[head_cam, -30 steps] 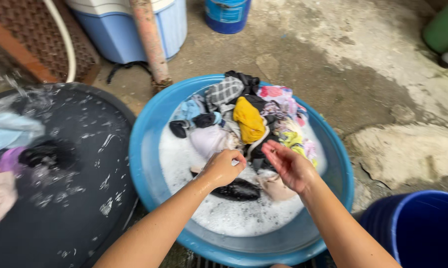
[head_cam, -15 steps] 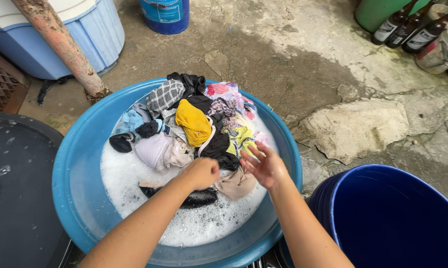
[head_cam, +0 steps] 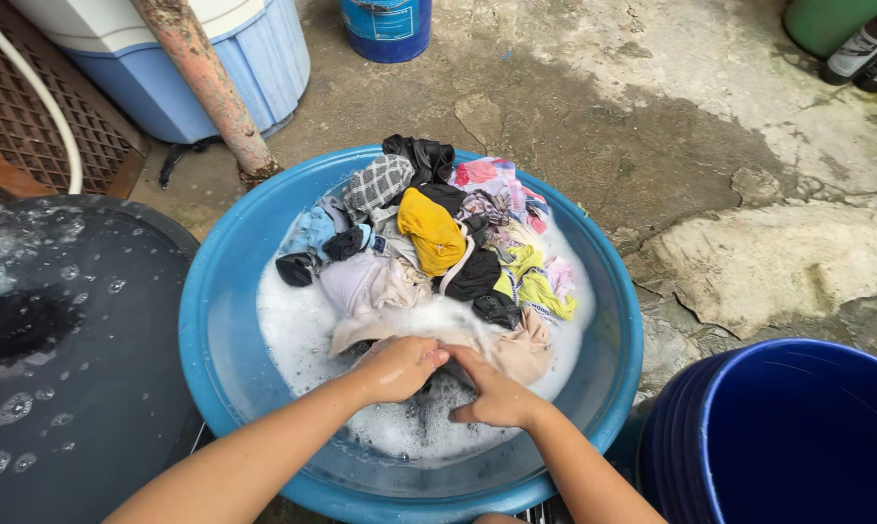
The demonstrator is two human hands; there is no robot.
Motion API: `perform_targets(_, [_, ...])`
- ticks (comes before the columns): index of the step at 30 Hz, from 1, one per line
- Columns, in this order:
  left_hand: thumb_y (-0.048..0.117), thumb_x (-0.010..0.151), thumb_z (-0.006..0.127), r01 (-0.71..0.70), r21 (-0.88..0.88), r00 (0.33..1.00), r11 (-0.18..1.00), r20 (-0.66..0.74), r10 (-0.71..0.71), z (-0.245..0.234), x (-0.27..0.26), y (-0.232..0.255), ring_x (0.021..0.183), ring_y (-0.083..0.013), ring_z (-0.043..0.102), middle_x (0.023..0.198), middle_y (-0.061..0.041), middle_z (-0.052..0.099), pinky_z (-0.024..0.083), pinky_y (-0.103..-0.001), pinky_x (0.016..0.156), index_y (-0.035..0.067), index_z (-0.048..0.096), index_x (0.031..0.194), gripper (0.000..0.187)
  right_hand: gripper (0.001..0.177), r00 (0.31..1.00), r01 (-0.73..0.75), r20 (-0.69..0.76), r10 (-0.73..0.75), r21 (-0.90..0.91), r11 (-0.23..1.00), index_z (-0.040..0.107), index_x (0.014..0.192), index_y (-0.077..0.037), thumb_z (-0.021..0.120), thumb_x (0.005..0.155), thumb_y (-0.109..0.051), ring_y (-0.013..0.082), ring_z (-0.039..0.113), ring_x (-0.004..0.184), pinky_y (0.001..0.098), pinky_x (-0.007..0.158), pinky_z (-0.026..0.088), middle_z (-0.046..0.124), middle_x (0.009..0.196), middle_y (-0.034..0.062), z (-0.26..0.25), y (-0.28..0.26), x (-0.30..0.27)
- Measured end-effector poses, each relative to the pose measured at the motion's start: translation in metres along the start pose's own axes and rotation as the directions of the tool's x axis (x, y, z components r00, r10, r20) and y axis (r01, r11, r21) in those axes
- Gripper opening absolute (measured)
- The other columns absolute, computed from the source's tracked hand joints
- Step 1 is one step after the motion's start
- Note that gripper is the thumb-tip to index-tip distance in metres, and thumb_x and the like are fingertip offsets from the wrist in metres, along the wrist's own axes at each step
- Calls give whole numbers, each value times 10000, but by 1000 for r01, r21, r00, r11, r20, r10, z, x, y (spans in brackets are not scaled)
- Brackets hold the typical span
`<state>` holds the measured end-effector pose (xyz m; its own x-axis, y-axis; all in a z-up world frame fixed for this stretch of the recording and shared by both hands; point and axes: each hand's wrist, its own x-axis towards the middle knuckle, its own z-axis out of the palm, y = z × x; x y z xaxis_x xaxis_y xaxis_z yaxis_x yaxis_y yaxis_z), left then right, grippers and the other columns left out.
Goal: The person turns on a water faucet to fill a basin, scrubs and washes clothes by hand in a soapy tub of water, and transfers the washed garments into the basin of water.
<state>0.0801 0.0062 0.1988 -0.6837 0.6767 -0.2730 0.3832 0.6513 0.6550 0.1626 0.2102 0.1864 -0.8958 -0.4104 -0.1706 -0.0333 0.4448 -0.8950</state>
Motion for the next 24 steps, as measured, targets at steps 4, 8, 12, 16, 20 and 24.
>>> perform_targets(4, [455,954,565,53,-141,990,989,-122,-70,-62,-32,62,701,-321,686,755,-172,702,503,-452,666,78,724,868,418,954,971,41,-239,1,174,984,361,1450,-114,866,642,-137,293,423,1415,372,1185,330,446,1447,118,10,-14,23])
perform_targets(8, [395,933,640,-50,-225,953,973,-301,-20,-118,-59,94,547,-220,582,606,-142,620,480,-401,580,15,691,745,428,931,965,-53,-254,71,79,995,388,1422,-139,882,634,-153,299,496,1351,360,1152,382,498,1388,114,9,-17,30])
perform_targets(12, [279,961,686,-149,-431,888,890,-455,-72,-192,-100,91,576,-53,377,580,71,440,317,-315,482,-4,639,643,428,944,943,-268,-288,167,-358,895,461,1371,-266,985,589,-188,320,338,1438,540,1120,276,372,1484,102,9,2,34])
perform_targets(16, [265,987,704,-200,-487,848,850,-521,-99,-222,-115,75,574,-53,318,597,112,384,253,-314,478,28,530,607,480,1030,842,-341,-501,198,-210,916,408,1401,-253,948,527,-312,366,480,1265,509,1105,468,449,1310,147,22,31,47])
perform_targets(20, [362,929,744,297,93,845,950,-489,-216,-209,-101,39,669,-281,568,660,-102,563,465,-407,661,78,713,844,298,867,864,-444,-442,243,-438,782,496,1288,-280,988,579,-363,364,425,1302,570,1059,408,431,1332,97,34,38,48])
perform_targets(24, [288,774,794,330,393,905,858,-392,-169,-160,-83,12,1233,-332,502,1275,-140,574,409,-532,983,168,635,1248,514,1077,855,-517,-343,389,-511,687,325,1483,-217,959,631,-393,364,501,1267,618,1070,335,491,1372,136,31,62,45])
